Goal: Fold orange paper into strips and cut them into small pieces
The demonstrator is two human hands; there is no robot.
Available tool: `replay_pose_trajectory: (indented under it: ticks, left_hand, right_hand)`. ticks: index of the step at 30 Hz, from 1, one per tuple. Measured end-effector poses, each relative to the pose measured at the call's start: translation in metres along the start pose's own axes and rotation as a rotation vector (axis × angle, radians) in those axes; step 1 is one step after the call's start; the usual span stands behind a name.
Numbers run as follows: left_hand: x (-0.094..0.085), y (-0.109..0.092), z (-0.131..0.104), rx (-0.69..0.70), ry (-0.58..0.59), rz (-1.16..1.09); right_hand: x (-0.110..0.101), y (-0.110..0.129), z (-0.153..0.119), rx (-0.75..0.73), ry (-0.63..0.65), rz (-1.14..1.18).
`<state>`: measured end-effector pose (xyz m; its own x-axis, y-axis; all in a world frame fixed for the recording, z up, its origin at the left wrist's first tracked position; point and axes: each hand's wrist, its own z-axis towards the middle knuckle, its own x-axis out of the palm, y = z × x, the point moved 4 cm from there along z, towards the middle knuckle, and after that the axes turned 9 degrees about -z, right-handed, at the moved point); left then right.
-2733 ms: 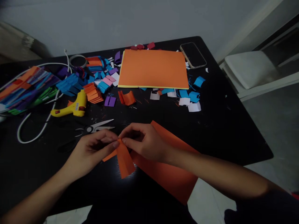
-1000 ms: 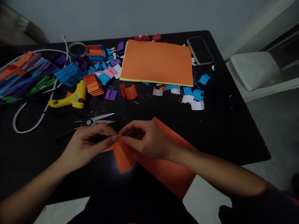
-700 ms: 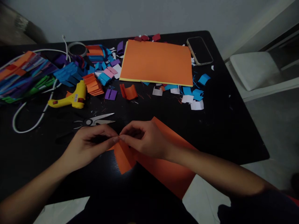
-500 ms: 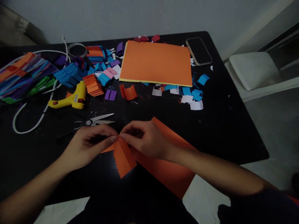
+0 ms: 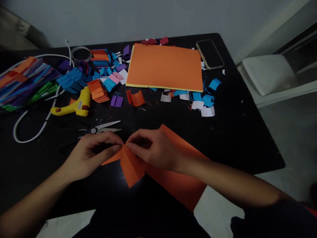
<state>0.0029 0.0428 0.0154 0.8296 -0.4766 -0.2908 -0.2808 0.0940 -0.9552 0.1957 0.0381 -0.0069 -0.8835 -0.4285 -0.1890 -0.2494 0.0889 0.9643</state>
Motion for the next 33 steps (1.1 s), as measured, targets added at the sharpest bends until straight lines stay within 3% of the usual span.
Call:
replay_pose_trajectory:
  ticks: [14, 22, 33]
  left_hand:
    - [0.0053, -0.0039, 0.0013, 0.064, -0.01, 0.036]
    - [0.0016, -0.0012, 0.0017, 0.019, -0.026, 0.032]
    - [0.0051, -0.0004, 0.0012, -0.001, -0.01, 0.012]
  right_hand:
    - [0.0035, 0.0021, -0.0002, -0.073, 0.05, -0.024]
    - [-0.0031, -0.0019, 0.0045, 0.007, 0.027, 0.025]
    - [0.0018, 0.0036, 0.0021, -0.027, 0.072, -0.019]
